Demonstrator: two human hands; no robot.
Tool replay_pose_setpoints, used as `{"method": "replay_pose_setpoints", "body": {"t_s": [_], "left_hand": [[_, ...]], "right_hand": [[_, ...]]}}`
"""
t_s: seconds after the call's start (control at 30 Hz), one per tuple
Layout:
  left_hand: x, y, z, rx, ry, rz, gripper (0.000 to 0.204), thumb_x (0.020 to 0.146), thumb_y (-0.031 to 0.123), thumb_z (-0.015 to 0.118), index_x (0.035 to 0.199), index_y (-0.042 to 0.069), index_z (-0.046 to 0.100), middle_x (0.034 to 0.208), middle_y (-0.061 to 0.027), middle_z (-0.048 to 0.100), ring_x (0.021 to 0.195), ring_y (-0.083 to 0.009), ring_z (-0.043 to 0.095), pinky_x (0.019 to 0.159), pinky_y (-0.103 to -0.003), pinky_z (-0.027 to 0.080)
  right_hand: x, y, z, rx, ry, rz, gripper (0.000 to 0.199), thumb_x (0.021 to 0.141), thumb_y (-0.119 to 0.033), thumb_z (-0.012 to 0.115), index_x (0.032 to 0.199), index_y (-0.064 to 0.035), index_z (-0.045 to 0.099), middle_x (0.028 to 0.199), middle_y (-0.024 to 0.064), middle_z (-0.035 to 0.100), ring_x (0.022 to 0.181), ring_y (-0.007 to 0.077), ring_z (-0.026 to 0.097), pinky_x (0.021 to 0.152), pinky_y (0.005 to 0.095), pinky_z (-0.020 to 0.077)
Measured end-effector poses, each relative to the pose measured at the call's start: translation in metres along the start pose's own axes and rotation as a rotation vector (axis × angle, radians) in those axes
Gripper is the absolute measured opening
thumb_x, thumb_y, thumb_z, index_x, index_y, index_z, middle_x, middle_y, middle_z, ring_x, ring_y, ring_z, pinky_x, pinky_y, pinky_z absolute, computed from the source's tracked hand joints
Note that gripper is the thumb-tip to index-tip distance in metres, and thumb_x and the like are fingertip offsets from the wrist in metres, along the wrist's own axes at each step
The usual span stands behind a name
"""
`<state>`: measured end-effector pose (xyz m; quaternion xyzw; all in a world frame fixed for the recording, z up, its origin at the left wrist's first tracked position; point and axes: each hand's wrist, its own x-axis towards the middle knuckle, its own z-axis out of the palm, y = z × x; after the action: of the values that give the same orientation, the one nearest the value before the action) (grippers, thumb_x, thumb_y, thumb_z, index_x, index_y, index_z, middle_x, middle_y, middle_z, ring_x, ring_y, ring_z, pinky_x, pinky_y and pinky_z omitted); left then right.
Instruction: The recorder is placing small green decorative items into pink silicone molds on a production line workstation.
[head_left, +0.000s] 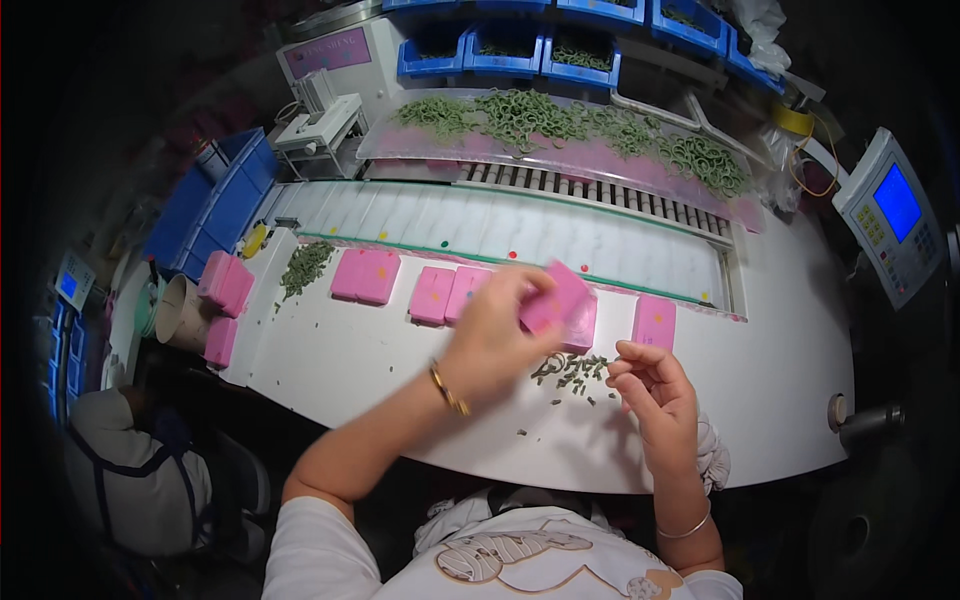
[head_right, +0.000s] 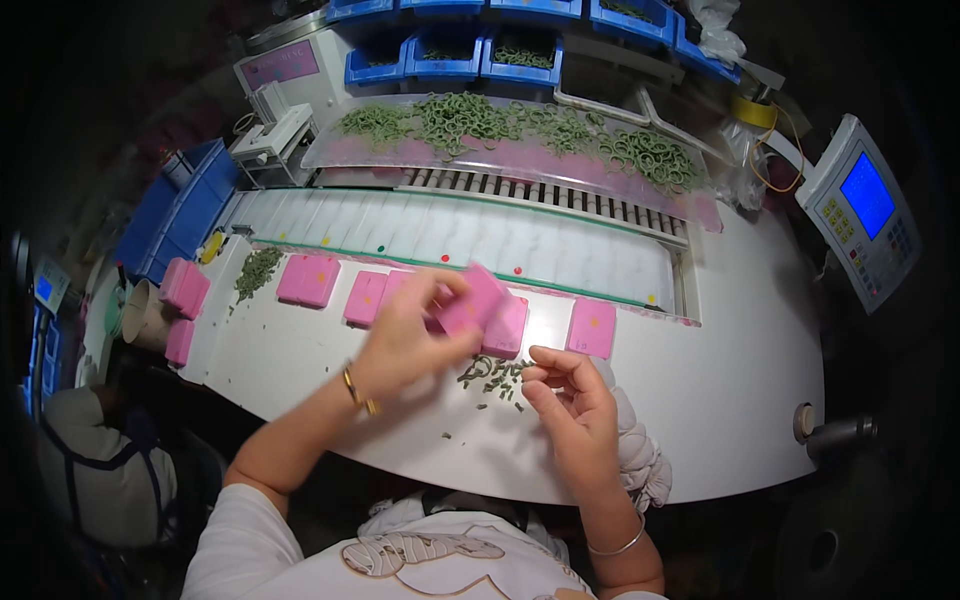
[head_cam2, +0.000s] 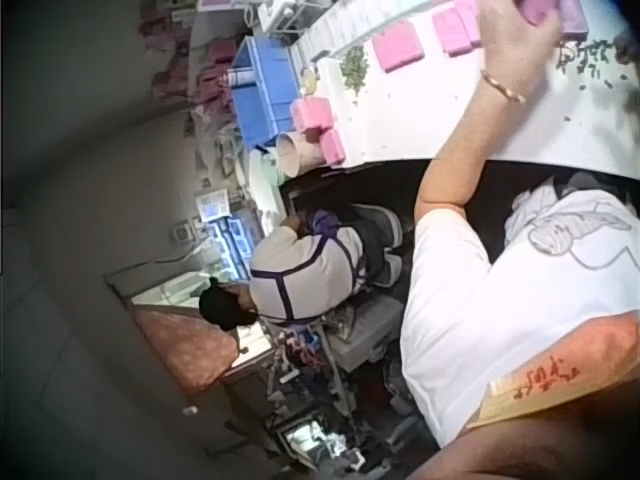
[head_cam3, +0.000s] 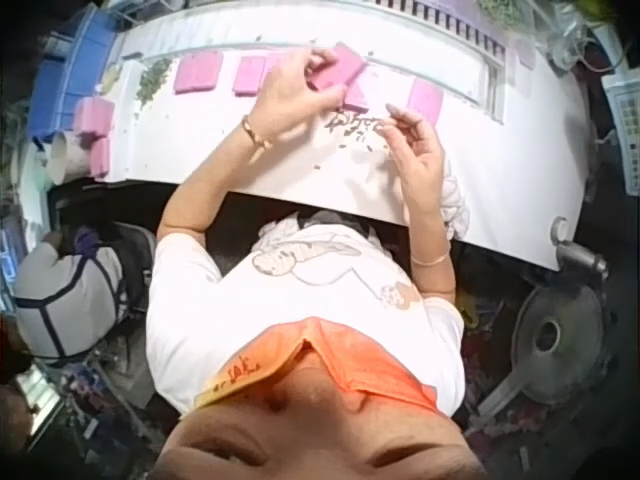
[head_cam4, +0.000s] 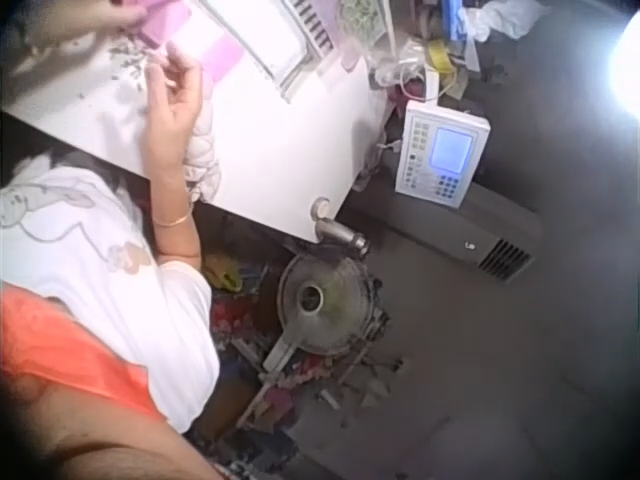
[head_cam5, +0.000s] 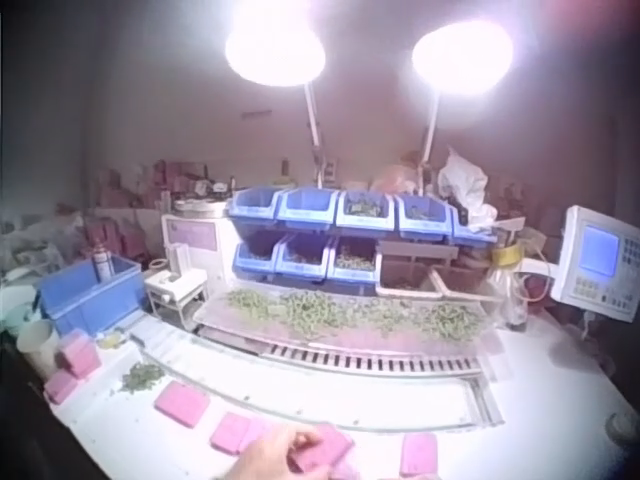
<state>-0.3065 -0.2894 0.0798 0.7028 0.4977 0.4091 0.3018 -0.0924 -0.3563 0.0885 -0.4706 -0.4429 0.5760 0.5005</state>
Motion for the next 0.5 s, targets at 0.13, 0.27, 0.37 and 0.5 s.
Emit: {"method": "replay_pose_setpoints", "body": {"t_s": [0.13,0.27,0.37,0.5], "left_hand": [[0.055,-0.072,-0.054,0.298,0.285,-0.079,0.041,0.073,0.023,0.077,0.103,0.000,0.062,0.098,-0.0140,0.063,0.096,-0.0243,0.062,0.084,-0.035,0.049],[0.071,-0.111,-0.077,0.605,0.321,-0.121,0.040,0.074,0.029,0.078,0.096,-0.002,0.065,0.102,-0.0176,0.064,0.096,-0.0311,0.062,0.086,-0.039,0.049],[0.080,-0.119,-0.073,0.657,0.357,-0.049,0.043,0.074,0.032,0.079,0.097,-0.002,0.065,0.103,-0.0185,0.064,0.097,-0.0323,0.061,0.086,-0.040,0.049],[0.095,-0.112,-0.073,0.653,0.301,-0.086,0.042,0.073,0.033,0.079,0.097,0.000,0.066,0.104,-0.0181,0.063,0.099,-0.0353,0.059,0.089,-0.043,0.047]], "right_hand": [[-0.004,-0.008,-0.014,-0.084,-0.014,-0.139,0.029,0.091,-0.001,0.063,0.120,0.0014,0.058,0.099,0.0030,0.064,0.091,0.0071,0.059,0.080,0.0208,0.0476],[-0.002,-0.019,-0.029,-0.101,0.029,-0.151,0.024,0.092,-0.001,0.063,0.116,0.0020,0.062,0.098,0.0034,0.064,0.089,0.0071,0.058,0.082,0.0216,0.0480],[-0.001,-0.021,-0.030,-0.150,0.038,-0.183,0.023,0.091,-0.002,0.064,0.114,0.0021,0.062,0.097,0.0034,0.063,0.087,0.0069,0.058,0.079,0.0208,0.0474],[-0.003,-0.021,-0.036,-0.486,0.027,-0.313,0.027,0.085,-0.002,0.068,0.111,0.0009,0.063,0.094,0.0033,0.061,0.085,0.0076,0.058,0.071,0.0211,0.0461]]}}
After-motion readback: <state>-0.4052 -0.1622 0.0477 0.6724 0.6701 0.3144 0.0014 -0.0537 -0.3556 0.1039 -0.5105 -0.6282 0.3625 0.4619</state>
